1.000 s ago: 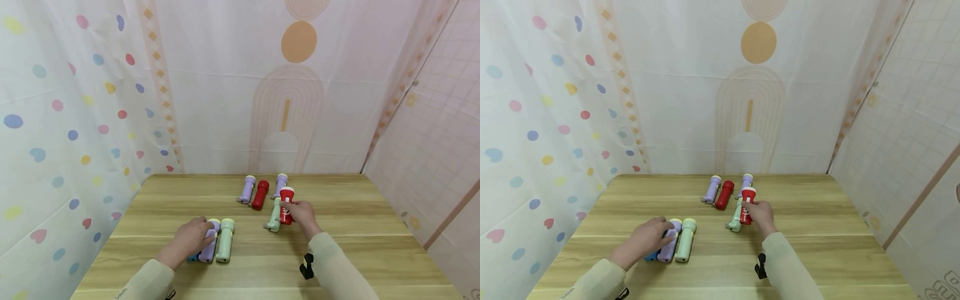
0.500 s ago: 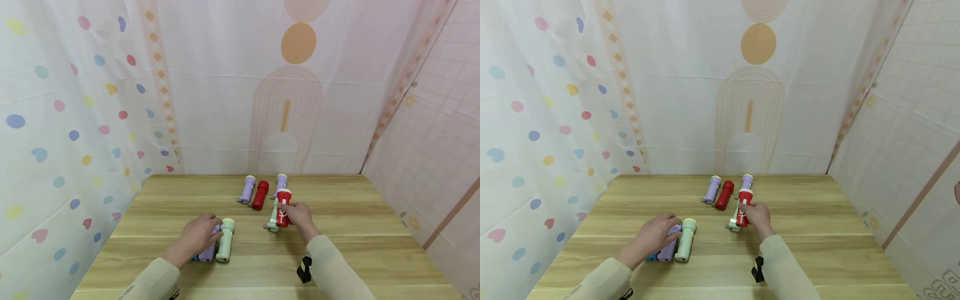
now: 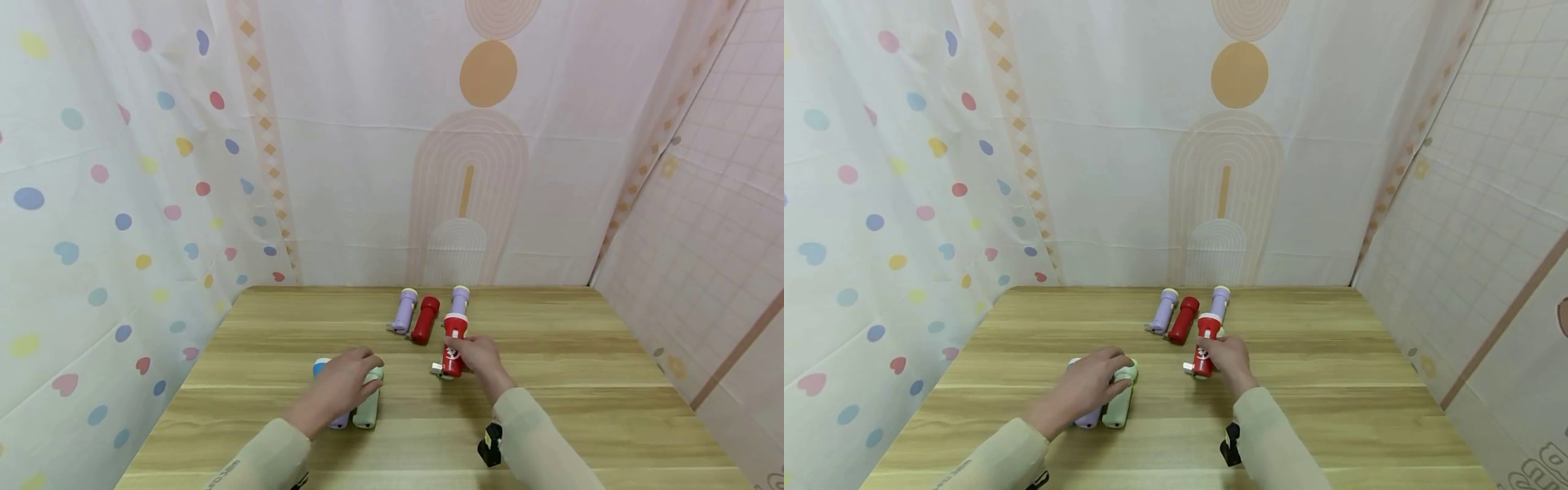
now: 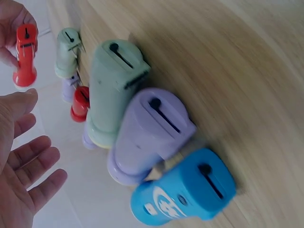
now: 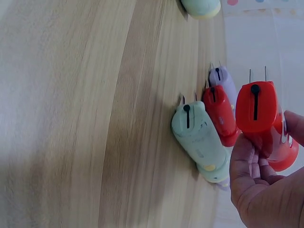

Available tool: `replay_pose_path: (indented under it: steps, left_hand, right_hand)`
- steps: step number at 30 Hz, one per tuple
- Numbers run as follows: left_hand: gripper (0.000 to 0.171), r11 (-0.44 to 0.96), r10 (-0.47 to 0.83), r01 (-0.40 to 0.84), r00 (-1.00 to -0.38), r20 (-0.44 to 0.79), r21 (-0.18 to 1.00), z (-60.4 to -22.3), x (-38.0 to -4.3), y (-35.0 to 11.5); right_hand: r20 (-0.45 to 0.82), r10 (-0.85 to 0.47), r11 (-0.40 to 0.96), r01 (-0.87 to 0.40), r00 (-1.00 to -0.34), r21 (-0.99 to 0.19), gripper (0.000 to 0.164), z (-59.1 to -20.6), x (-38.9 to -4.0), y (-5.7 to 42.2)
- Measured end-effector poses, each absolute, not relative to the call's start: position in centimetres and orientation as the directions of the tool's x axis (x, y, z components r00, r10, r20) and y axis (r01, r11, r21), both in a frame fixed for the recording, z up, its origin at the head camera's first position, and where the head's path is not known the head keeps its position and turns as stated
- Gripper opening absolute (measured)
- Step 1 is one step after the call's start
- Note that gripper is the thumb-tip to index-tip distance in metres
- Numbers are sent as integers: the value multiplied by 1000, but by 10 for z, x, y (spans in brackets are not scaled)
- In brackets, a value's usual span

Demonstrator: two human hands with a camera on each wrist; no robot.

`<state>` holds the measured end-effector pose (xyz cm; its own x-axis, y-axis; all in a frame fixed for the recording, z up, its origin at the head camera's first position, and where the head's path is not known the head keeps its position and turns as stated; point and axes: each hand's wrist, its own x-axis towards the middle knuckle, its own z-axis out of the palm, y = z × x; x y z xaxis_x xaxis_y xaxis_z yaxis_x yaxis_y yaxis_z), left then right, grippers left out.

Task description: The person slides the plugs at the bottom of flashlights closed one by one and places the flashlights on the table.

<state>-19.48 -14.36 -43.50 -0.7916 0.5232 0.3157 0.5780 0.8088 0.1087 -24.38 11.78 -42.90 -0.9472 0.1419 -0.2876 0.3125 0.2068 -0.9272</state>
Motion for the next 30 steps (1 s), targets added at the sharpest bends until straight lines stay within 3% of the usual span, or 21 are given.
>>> replay_pose_path:
  steps: [11, 21, 30]
  left_hand:
    - [32, 770, 563, 628, -751, 345, 110, -433, -194, -112]
    - [33, 776, 551, 614, -772, 318, 146, -437, -195, -103]
    - [34, 758, 563, 637, -749, 349, 143, -436, -196, -98]
  right_hand:
    - [-291, 129, 202, 313, -948, -928, 40, -430, -240, 104]
    - [-287, 100, 239, 303, -953, -922, 41, -427, -235, 95]
    - [-265, 82, 270, 277, -961, -922, 41, -424, -235, 86]
